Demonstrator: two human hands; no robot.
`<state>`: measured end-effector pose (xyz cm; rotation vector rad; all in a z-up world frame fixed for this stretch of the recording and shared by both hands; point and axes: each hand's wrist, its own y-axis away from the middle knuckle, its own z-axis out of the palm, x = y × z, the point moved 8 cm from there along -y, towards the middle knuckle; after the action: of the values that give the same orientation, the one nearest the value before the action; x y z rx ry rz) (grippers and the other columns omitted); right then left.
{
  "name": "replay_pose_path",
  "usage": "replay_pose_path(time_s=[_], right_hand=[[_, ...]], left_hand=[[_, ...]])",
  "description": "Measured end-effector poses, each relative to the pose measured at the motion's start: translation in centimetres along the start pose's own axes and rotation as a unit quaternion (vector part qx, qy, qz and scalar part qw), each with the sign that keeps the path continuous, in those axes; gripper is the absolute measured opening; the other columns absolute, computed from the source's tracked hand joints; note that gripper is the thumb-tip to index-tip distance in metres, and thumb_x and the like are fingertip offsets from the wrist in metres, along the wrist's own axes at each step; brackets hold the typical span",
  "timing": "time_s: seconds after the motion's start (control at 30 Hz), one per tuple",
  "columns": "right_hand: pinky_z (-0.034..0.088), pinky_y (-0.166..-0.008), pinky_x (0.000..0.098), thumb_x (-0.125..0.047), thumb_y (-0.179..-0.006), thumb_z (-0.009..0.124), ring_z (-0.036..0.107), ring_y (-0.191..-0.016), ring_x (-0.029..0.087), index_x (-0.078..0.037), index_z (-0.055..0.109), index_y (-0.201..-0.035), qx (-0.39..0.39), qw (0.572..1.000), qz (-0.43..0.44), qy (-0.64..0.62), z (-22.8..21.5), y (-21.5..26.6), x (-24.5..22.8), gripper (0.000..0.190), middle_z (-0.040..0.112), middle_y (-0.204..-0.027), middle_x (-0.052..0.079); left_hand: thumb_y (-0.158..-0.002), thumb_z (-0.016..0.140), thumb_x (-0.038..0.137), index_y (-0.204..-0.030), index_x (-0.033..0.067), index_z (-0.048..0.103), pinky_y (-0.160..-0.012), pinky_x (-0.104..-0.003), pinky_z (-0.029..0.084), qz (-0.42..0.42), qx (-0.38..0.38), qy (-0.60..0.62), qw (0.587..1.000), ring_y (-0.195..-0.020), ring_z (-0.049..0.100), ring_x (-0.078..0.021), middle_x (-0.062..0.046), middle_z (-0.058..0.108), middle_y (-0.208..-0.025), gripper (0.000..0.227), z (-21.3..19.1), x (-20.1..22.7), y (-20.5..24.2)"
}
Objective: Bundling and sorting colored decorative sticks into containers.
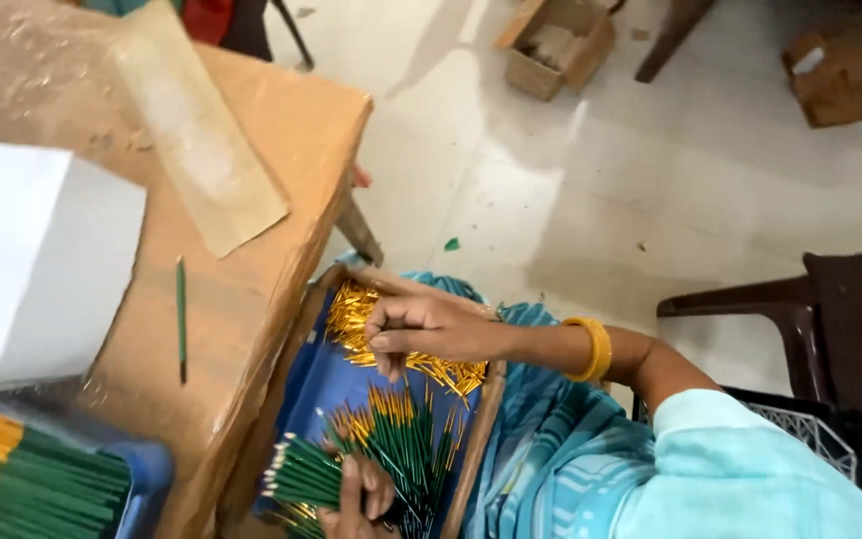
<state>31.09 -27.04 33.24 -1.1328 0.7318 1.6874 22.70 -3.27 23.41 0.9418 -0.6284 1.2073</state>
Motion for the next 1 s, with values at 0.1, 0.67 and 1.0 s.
replay_pose_path(time_s=[0.1, 0.67, 1.0], right_hand=[[0.06, -0.077, 0.0304, -0.021, -0.11, 0.054, 0.069, -0.085, 0.013, -0.001, 0.058, -0.112, 0.015, 0.995, -0.02, 0.1, -2.1, -0.4, 2.8, 0.021, 0.069, -0.094, 0.005], [0.052, -0.076, 0.0246, -0.02, -0.103, 0.066, 0.059, -0.087, 0.005, -0.002, 0.065, -0.108, 0.095, 0.974, -0.073, 0.19, -5.6, 1.1, 9.6, 0.018, 0.064, -0.095, -0.001], [0.058, -0.08, 0.0296, -0.021, -0.101, 0.07, 0.066, -0.087, 0.011, -0.009, 0.063, -0.103, 0.16, 0.978, 0.002, -0.133, -6.5, -0.5, 6.6, 0.014, 0.066, -0.098, 0.001]], left_hand=[[-0.101, 0.054, 0.005, -0.13, -0.0013, 0.053, -0.033, -0.025, 0.03, -0.043, 0.016, 0.013, 0.999, -0.041, 0.039, -0.0077, -0.004, 0.053, -0.066, 0.03, -0.5, -3.0, -0.1], [-0.097, 0.062, 0.013, -0.134, 0.0043, 0.06, -0.045, -0.023, 0.03, -0.078, 0.107, 0.08, 0.988, -0.054, 0.039, -0.0046, 0.001, 0.051, -0.072, 0.037, -8.4, -11.9, -1.7], [-0.099, 0.061, 0.015, -0.13, 0.008, 0.063, -0.046, -0.024, 0.031, -0.11, 0.115, 0.11, 0.981, -0.054, 0.04, -0.0053, 0.001, 0.053, -0.072, 0.033, -7.4, -11.9, -0.3]])
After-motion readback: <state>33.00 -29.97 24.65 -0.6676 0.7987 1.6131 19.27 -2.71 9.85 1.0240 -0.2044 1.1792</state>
